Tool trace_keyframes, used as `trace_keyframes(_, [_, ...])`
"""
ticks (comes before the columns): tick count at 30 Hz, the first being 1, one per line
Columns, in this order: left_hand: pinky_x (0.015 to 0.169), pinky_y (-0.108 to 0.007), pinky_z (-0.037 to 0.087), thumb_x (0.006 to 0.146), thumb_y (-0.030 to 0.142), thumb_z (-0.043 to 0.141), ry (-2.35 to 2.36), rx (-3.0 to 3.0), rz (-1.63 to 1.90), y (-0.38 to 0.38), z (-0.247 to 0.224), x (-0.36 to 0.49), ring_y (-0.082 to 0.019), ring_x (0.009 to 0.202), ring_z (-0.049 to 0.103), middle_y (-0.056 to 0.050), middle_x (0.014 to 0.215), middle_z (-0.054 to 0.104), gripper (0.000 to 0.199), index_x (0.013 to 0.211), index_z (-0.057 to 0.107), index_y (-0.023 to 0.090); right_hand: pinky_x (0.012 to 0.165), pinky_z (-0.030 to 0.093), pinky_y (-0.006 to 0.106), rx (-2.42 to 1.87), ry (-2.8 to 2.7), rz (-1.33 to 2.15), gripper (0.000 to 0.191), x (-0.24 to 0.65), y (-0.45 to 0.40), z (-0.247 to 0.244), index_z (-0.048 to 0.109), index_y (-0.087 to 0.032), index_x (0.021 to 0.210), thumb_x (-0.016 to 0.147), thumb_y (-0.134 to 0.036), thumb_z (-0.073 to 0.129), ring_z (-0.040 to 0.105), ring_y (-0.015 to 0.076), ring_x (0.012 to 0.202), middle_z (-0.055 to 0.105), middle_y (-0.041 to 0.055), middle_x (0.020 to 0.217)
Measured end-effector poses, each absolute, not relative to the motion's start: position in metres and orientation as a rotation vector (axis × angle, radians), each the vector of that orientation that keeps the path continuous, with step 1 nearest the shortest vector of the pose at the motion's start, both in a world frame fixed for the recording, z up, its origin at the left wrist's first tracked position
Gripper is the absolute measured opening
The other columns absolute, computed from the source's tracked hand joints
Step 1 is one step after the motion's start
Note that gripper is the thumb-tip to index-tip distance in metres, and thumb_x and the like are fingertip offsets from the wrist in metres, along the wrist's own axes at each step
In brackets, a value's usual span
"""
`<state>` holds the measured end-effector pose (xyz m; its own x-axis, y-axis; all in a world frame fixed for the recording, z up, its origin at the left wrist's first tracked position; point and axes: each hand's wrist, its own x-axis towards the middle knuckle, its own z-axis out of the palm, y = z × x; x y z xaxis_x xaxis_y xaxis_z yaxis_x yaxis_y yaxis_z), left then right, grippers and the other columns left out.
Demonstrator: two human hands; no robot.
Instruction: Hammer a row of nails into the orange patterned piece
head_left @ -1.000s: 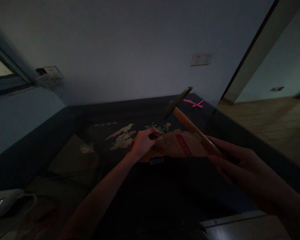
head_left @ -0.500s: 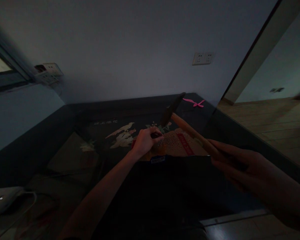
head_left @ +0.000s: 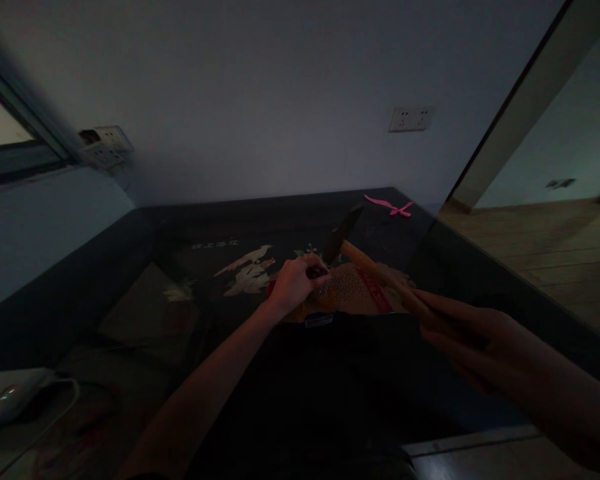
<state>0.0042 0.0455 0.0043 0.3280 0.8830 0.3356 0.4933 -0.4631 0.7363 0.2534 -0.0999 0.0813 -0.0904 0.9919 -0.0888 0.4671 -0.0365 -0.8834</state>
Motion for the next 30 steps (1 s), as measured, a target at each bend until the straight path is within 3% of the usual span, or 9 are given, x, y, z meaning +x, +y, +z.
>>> trace_keyframes(7, [0.073, -0.029, 0.053, 0.075, 0.021, 0.071, 1.184, 2.105, 1.024, 0.043, 0.008, 0.004, -0.018, 0.077, 0.069, -0.004, 0.084, 0.074, 0.009, 0.084, 0.071, 0.017, 0.027, 0.027, 0.017, -1.600, -1.585, 1.112, 0.061, 0.257, -0.095, 0.075, 0.063, -0.022, 0.125, 0.070, -0.047, 0.069, 0.037, 0.0089, 0.032, 0.042, -0.0057, 0.042])
trace_keyframes(19, [0.072, -0.029, 0.053, 0.075, 0.021, 0.070, 1.221, 2.102, 0.995, 0.044, 0.007, 0.003, -0.019, 0.078, 0.069, -0.005, 0.085, 0.074, 0.011, 0.085, 0.071, 0.016, 0.028, 0.028, 0.018, -1.619, -1.621, 1.101, 0.059, 0.259, -0.095, 0.070, 0.062, -0.021, 0.126, 0.072, -0.044, 0.067, 0.039, 0.0091, 0.032, 0.045, -0.0053, 0.043])
trace_keyframes(25, [0.069, -0.027, 0.053, 0.075, 0.023, 0.071, 1.239, 2.099, 0.994, 0.045, 0.006, 0.003, -0.018, 0.074, 0.068, -0.005, 0.081, 0.073, 0.012, 0.084, 0.071, 0.015, 0.029, 0.030, 0.017, -1.647, -1.685, 1.088, 0.066, 0.260, -0.095, 0.074, 0.053, -0.018, 0.135, 0.075, -0.044, 0.063, 0.041, 0.0093, 0.033, 0.044, -0.0060, 0.045])
trace_keyframes(30, [0.073, -0.027, 0.053, 0.074, 0.020, 0.070, 1.212, 2.106, 1.007, 0.045, 0.006, 0.003, -0.017, 0.077, 0.068, -0.004, 0.086, 0.074, 0.013, 0.086, 0.071, 0.017, 0.029, 0.032, 0.018, -1.661, -1.712, 1.116, 0.063, 0.261, -0.093, 0.066, 0.057, -0.018, 0.131, 0.073, -0.043, 0.064, 0.041, 0.0091, 0.033, 0.047, -0.0052, 0.045])
